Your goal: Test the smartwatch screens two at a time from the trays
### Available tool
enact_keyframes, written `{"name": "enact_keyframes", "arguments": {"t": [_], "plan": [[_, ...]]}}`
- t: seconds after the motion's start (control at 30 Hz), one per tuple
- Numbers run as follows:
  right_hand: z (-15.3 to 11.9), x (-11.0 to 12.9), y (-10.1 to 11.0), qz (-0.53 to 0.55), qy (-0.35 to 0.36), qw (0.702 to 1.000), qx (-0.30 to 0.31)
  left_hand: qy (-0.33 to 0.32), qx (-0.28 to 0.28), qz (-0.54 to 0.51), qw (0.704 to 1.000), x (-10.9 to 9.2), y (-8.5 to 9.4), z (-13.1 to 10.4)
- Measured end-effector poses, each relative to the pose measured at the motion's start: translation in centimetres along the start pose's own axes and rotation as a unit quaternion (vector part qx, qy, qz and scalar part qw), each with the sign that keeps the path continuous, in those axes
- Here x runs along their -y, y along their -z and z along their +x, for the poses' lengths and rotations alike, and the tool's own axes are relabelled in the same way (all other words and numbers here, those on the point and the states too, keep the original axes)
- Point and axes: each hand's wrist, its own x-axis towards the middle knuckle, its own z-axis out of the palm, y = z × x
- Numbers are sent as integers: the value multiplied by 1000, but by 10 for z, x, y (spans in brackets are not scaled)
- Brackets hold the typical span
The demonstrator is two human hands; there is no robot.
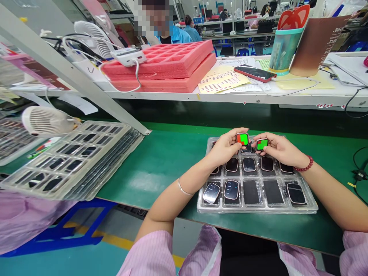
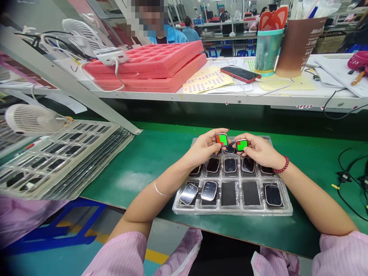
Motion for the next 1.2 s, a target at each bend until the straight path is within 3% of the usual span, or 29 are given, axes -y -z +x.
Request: {"name": "enact_keyframes", "arguments": {"t": [0.63, 0.9, 1.2], "plan": [[-4, 7, 0, -21, 12, 1000, 13, -29, 3, 13, 999, -2, -2, -2], [-4, 10, 1, -17, 2, 1000, 14, 19, -24, 12, 999, -10, -1, -3], [-1, 11, -2, -10, -9, 1000, -15, -3, -17, 20, 1000, -9, -1, -3]]}}
